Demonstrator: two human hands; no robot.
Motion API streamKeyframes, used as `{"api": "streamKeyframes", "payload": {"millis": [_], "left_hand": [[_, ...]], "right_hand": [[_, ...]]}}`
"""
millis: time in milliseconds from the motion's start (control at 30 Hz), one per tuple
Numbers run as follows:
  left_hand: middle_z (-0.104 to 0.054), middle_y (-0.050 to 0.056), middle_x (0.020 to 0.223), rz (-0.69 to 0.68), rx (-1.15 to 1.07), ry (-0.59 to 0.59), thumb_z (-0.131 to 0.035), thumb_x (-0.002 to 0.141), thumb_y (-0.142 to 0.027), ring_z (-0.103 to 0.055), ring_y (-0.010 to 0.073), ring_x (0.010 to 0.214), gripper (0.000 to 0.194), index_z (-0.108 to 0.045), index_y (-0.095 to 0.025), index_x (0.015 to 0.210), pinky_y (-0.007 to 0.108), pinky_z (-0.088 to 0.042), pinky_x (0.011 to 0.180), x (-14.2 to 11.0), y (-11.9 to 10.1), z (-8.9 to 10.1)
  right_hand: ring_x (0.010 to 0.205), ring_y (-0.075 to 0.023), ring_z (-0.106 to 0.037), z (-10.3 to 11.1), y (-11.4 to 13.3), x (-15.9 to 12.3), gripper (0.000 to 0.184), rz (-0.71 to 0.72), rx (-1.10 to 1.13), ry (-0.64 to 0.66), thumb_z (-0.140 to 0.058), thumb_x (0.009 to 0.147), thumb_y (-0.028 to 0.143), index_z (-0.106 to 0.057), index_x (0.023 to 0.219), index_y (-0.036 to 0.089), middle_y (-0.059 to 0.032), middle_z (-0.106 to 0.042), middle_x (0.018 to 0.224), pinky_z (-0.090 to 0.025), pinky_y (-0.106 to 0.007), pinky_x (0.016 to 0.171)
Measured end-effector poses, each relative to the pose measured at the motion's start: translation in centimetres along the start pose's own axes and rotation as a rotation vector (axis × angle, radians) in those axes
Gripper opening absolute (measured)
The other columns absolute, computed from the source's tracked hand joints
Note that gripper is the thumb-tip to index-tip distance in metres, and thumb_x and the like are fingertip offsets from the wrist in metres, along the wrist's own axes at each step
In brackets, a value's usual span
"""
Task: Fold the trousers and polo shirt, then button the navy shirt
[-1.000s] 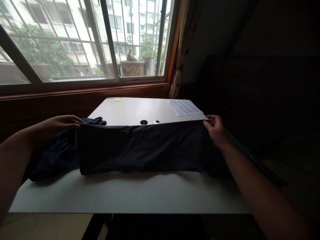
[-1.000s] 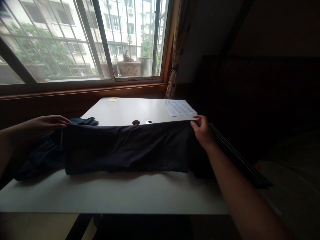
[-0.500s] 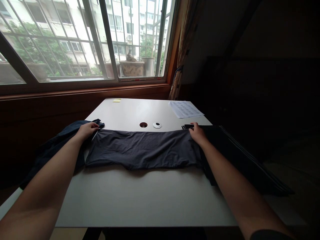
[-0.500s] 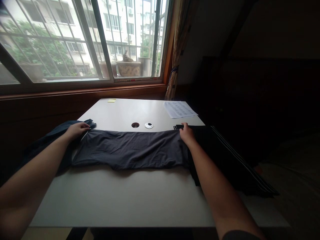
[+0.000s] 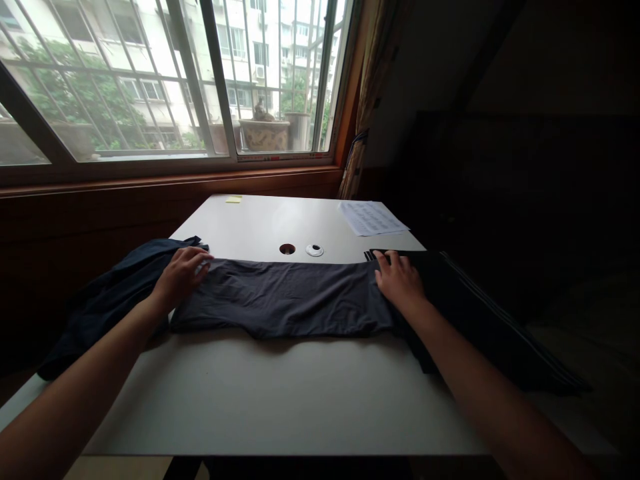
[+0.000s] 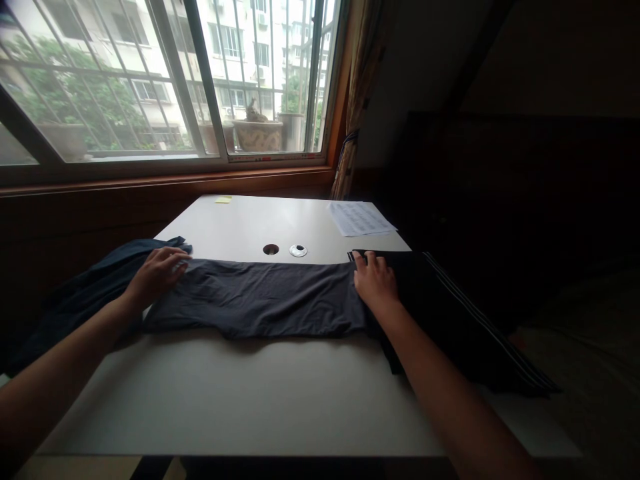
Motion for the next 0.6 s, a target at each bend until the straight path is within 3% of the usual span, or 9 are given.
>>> {"api": "streamKeyframes", "payload": {"millis": [67, 133, 233, 400, 500, 600], "left_hand": [[-0.063, 0.007, 0.112, -0.164, -0.065, 0.08, -0.053, 0.094, -0.034, -0.057, 0.0243, 0.103, 0.022, -0.069, -0.025, 0.106, 0.041, -0.049, 0.094, -2.3, -3.5, 1.0], [-0.062, 0.006, 0.113, -0.31, -0.116, 0.249, -0.056, 0.093, -0.032, -0.058, 0.0222, 0.103, 0.019, -0.069, -0.027, 0.106, 0.037, -0.051, 0.093, -5.3, -6.2, 1.5], [-0.062, 0.006, 0.118, -0.353, -0.101, 0.386, -0.059, 0.091, -0.031, -0.06, 0.0225, 0.107, 0.025, -0.068, -0.029, 0.114, 0.035, -0.053, 0.092, -9.1, -7.2, 2.3], [-0.063, 0.008, 0.126, -0.345, 0.019, 0.392, -0.047, 0.091, -0.015, -0.063, 0.0233, 0.108, 0.043, -0.062, -0.028, 0.13, 0.036, -0.054, 0.094, -12.2, -4.8, 2.0], [-0.064, 0.009, 0.123, -0.352, 0.088, 0.38, -0.042, 0.091, -0.01, -0.064, 0.0244, 0.106, 0.042, -0.063, -0.024, 0.125, 0.039, -0.054, 0.095, -12.3, -4.2, 1.4], [-0.066, 0.009, 0.108, -0.298, 0.111, 0.369, -0.043, 0.091, -0.013, -0.065, 0.0229, 0.094, 0.032, -0.067, -0.022, 0.111, 0.035, -0.056, 0.084, -11.6, -4.4, 1.5]], "right_hand": [[0.113, -0.032, -0.053, 2.0, 1.8, -2.1, 0.032, 0.149, 0.068, -0.017, -0.049, 0.096, 0.027, -0.058, 0.125, 0.019, -0.016, -0.056, 0.125, -0.049, -0.042, 0.089], [0.105, -0.025, -0.058, 3.2, 4.2, -4.8, 0.021, 0.379, 0.246, 0.082, -0.048, 0.098, 0.027, -0.064, 0.11, 0.02, -0.0117, -0.061, 0.113, -0.05, -0.036, 0.089], [0.096, -0.0201, -0.062, 4.3, 6.6, -9.3, 0.015, 0.683, 0.419, 0.271, -0.056, 0.094, 0.029, -0.067, 0.102, 0.022, -0.0072, -0.064, 0.107, -0.05, -0.031, 0.085], [0.098, -0.0238, -0.062, 4.0, 4.8, -11.6, 0.027, 0.659, 0.23, 0.176, -0.058, 0.084, 0.011, -0.068, 0.107, 0.019, -0.0092, -0.067, 0.106, -0.046, -0.037, 0.087], [0.093, -0.0241, -0.061, 3.1, 3.9, -11.7, 0.023, 0.619, 0.099, 0.159, -0.056, 0.081, 0.005, -0.069, 0.095, 0.018, -0.0087, -0.068, 0.097, -0.044, -0.036, 0.084], [0.087, -0.0235, -0.06, 3.0, 3.5, -11.6, 0.02, 0.571, 0.041, 0.153, -0.054, 0.082, 0.003, -0.067, 0.086, 0.018, -0.0079, -0.067, 0.09, -0.043, -0.035, 0.079]]}}
Point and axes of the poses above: each hand's wrist, its own x-axis towards the middle knuckle, its own z-axis out of the back of the hand, y = z × x, the point moved 8 cm from there along x, towards the middle knuckle
